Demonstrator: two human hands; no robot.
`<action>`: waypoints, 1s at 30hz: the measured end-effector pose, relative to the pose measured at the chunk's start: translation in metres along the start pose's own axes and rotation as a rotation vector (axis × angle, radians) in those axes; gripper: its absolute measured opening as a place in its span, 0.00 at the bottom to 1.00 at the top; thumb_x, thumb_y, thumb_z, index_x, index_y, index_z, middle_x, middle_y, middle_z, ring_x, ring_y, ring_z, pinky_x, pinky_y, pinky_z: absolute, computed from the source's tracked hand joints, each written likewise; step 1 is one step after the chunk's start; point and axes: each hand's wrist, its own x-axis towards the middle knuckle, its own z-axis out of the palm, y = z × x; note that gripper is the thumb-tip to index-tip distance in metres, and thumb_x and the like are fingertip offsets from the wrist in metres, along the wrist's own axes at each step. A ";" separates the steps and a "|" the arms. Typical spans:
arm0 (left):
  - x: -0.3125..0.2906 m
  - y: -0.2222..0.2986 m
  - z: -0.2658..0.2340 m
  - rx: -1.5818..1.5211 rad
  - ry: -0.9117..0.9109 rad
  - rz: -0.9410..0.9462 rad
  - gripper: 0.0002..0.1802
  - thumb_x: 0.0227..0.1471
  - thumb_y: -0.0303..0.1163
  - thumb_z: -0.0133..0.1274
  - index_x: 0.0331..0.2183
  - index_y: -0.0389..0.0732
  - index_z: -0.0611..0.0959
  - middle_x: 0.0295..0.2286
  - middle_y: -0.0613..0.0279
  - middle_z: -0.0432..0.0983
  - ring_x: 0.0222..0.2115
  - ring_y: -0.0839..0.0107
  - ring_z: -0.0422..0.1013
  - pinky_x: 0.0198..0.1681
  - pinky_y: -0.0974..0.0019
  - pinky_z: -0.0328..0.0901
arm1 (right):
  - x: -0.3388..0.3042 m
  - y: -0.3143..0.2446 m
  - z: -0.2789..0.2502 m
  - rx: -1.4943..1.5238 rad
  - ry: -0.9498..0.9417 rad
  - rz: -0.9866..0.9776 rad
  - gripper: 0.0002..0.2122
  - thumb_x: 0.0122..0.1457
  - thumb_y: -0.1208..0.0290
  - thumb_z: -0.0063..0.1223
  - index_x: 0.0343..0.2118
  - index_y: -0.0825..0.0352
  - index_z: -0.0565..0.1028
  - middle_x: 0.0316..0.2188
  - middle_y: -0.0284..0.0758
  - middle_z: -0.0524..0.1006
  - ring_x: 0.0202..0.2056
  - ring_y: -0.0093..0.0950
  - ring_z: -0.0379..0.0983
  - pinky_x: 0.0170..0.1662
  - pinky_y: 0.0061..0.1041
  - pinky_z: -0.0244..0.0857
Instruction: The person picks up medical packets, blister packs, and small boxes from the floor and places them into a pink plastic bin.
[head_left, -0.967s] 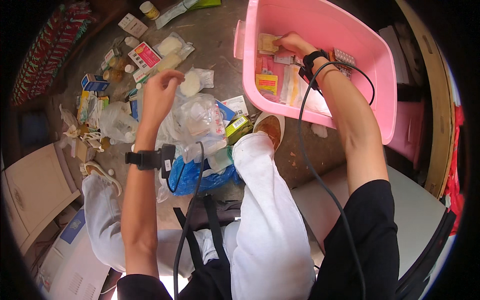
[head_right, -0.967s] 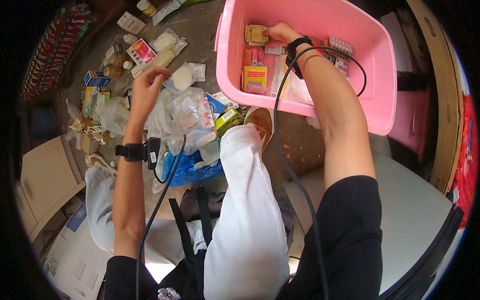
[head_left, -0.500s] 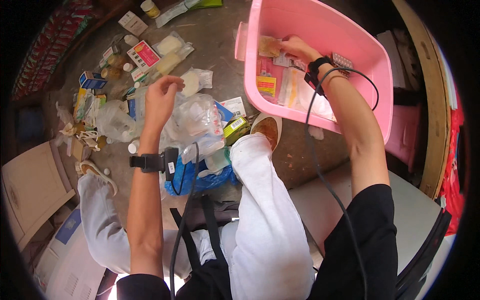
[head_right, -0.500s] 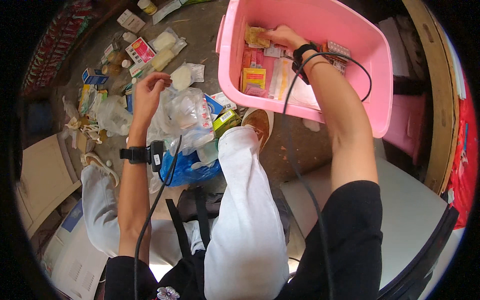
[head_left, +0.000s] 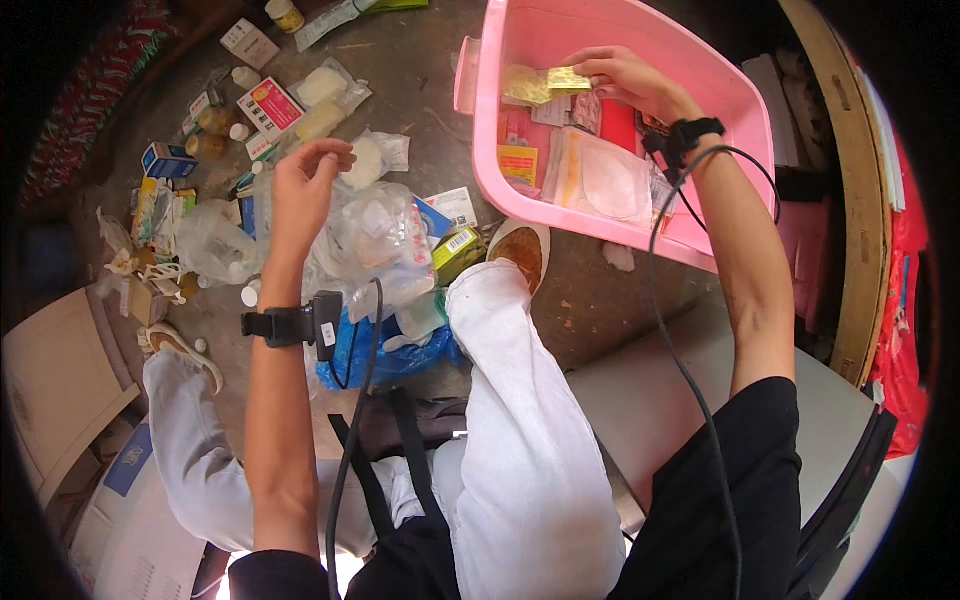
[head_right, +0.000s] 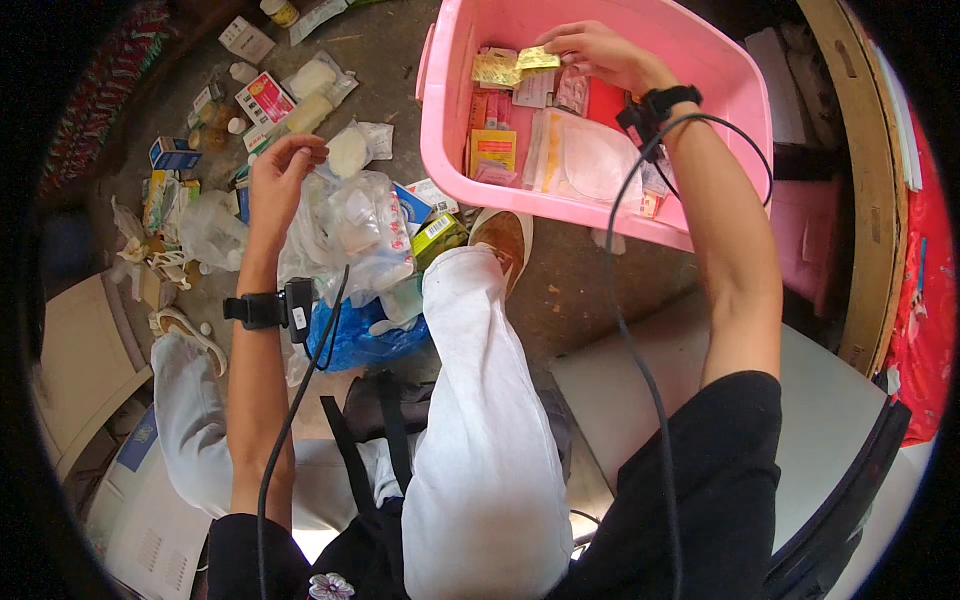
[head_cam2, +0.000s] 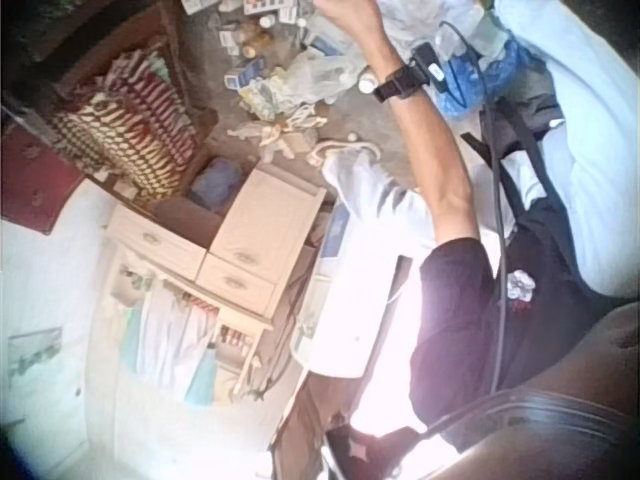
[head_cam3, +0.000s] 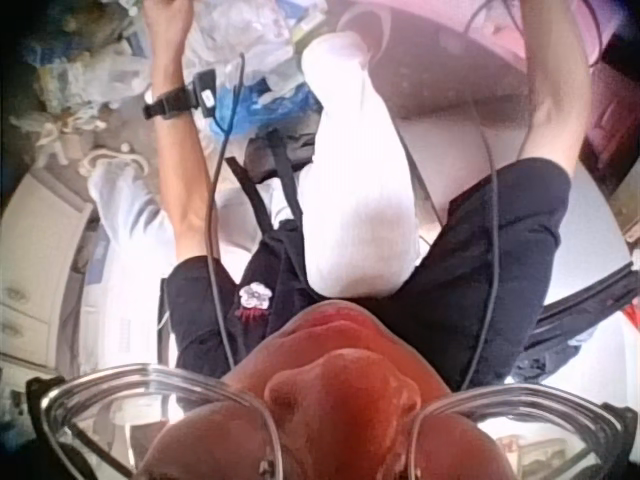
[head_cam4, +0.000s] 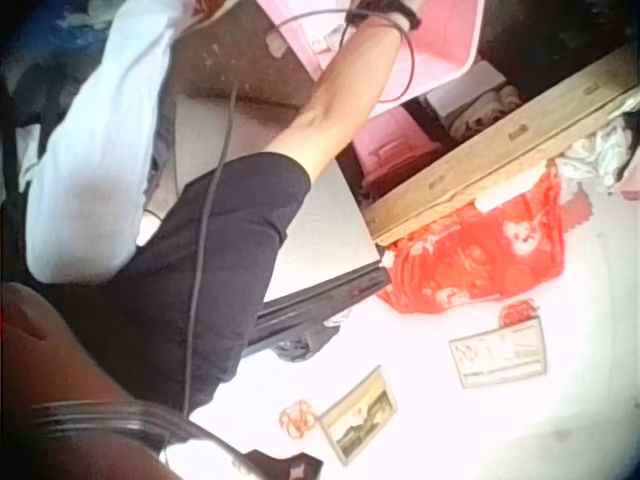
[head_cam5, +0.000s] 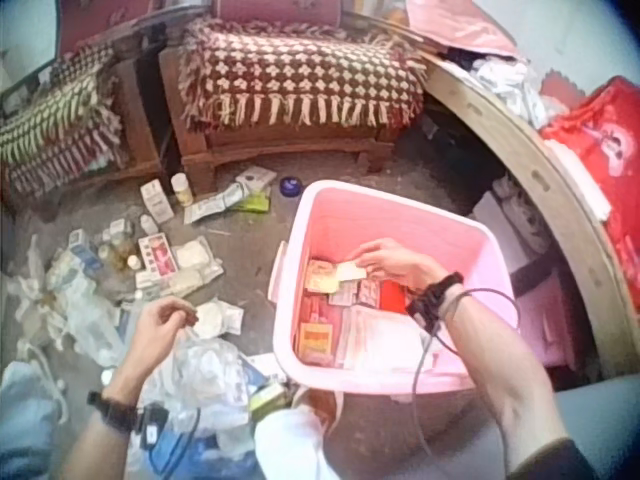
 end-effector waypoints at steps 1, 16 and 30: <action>0.000 0.000 0.000 -0.005 -0.001 0.002 0.11 0.60 0.25 0.47 0.40 0.33 0.82 0.35 0.60 0.82 0.36 0.73 0.77 0.44 0.70 0.69 | -0.010 -0.001 -0.004 0.026 -0.001 -0.021 0.13 0.63 0.74 0.52 0.50 0.72 0.74 0.38 0.30 0.76 0.33 0.15 0.72 0.32 0.13 0.70; -0.005 0.068 0.016 0.092 0.054 0.197 0.11 0.58 0.29 0.54 0.40 0.32 0.84 0.33 0.58 0.83 0.35 0.74 0.77 0.42 0.70 0.69 | -0.082 -0.019 0.000 0.142 -0.160 0.022 0.15 0.63 0.76 0.54 0.52 0.69 0.71 0.40 0.31 0.77 0.38 0.15 0.74 0.39 0.13 0.74; 0.020 0.185 0.127 0.168 -0.150 0.549 0.16 0.51 0.41 0.56 0.31 0.37 0.85 0.24 0.45 0.79 0.27 0.49 0.77 0.35 0.54 0.71 | -0.104 -0.110 0.079 0.452 0.123 -0.634 0.09 0.63 0.68 0.58 0.40 0.68 0.78 0.34 0.30 0.79 0.34 0.18 0.74 0.38 0.17 0.69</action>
